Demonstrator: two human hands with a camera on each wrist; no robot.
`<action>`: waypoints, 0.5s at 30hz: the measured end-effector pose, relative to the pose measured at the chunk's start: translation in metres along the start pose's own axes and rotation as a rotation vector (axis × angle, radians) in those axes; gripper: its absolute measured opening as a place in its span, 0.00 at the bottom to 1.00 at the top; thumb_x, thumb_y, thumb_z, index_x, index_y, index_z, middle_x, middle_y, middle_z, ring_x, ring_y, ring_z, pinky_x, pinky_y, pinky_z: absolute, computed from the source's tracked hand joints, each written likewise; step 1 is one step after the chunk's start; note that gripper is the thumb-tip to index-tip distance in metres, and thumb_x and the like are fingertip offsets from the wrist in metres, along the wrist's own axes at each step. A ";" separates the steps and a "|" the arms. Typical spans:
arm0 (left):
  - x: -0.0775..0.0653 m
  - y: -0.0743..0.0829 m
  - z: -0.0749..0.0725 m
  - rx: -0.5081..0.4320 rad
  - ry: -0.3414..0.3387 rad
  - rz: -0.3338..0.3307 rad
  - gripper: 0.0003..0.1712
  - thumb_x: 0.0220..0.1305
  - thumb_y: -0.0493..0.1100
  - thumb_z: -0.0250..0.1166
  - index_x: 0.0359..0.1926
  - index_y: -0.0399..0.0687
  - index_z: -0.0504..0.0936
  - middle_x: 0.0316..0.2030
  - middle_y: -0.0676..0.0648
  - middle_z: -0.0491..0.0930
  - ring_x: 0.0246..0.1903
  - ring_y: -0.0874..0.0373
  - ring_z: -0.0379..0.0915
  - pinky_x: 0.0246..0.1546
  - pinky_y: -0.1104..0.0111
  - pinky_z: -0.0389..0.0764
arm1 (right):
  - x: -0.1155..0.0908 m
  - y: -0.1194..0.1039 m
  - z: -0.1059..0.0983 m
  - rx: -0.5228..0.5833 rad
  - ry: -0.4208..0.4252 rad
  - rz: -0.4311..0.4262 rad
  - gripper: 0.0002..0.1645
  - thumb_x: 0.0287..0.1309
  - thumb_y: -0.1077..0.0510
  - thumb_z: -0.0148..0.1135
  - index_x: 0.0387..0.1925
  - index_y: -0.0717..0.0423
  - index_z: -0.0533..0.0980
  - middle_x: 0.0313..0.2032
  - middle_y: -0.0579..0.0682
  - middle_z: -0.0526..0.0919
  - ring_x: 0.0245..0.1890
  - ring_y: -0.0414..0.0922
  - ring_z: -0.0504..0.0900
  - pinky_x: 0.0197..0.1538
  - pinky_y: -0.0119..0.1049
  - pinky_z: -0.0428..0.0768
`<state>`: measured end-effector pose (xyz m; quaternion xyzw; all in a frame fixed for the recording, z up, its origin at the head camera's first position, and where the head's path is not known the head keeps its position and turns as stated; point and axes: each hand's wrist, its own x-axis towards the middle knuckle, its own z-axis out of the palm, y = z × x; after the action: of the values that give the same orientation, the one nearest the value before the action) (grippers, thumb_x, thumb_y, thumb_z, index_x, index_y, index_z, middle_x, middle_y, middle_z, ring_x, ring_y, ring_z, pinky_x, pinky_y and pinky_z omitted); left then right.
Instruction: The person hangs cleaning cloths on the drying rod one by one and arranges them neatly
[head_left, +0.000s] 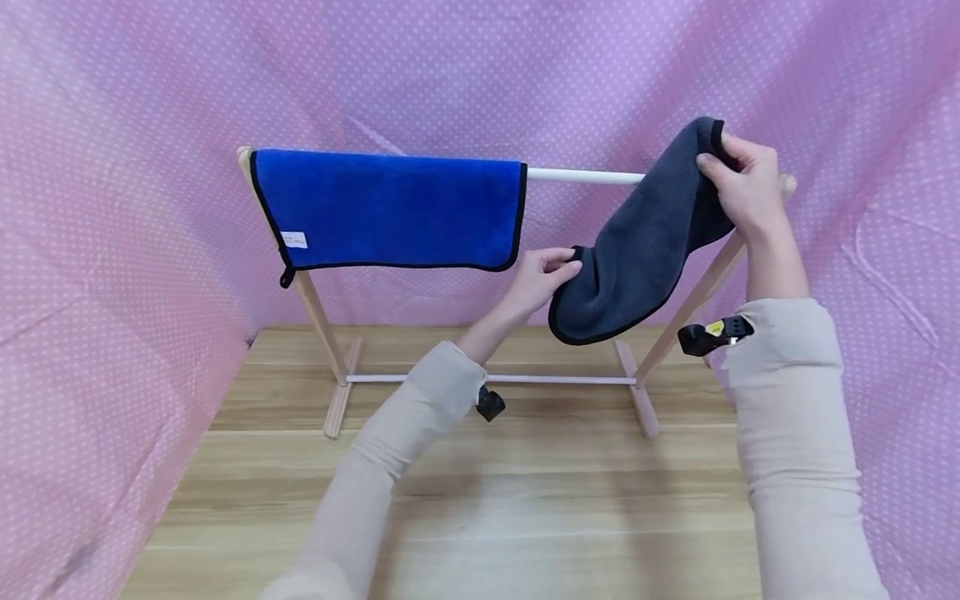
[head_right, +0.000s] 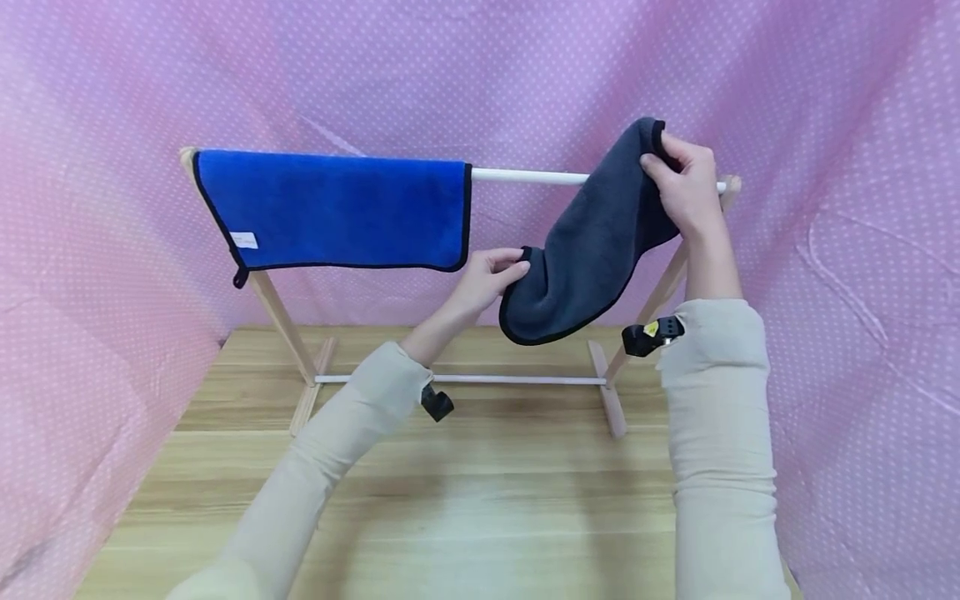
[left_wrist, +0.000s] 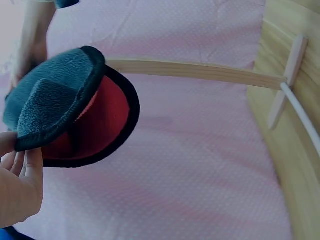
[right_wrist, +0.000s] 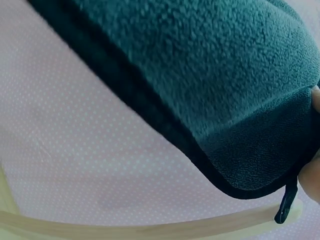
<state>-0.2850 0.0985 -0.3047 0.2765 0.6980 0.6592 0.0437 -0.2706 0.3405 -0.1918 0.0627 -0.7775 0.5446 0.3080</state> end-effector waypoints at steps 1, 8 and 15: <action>-0.001 0.004 -0.002 0.008 0.000 0.001 0.17 0.62 0.35 0.58 0.51 0.31 0.76 0.46 0.36 0.78 0.40 0.57 0.76 0.39 0.77 0.75 | 0.001 0.000 0.000 -0.002 -0.001 0.001 0.18 0.55 0.69 0.56 0.43 0.47 0.82 0.27 0.33 0.79 0.25 0.29 0.74 0.34 0.19 0.70; -0.004 0.030 -0.014 0.024 0.035 0.003 0.15 0.62 0.33 0.55 0.49 0.30 0.74 0.43 0.35 0.79 0.38 0.57 0.74 0.40 0.77 0.74 | 0.005 -0.002 -0.003 0.087 -0.037 0.047 0.19 0.54 0.70 0.57 0.42 0.48 0.82 0.27 0.36 0.80 0.24 0.30 0.75 0.32 0.18 0.72; 0.001 0.044 -0.026 -0.075 0.088 -0.022 0.11 0.63 0.36 0.56 0.43 0.30 0.74 0.39 0.36 0.80 0.32 0.62 0.73 0.37 0.76 0.74 | 0.008 -0.003 -0.005 0.234 -0.027 0.106 0.18 0.53 0.72 0.57 0.38 0.50 0.83 0.26 0.40 0.81 0.24 0.32 0.76 0.31 0.19 0.73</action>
<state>-0.2826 0.0743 -0.2590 0.2377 0.6770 0.6959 0.0303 -0.2740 0.3458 -0.1841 0.0642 -0.7150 0.6462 0.2591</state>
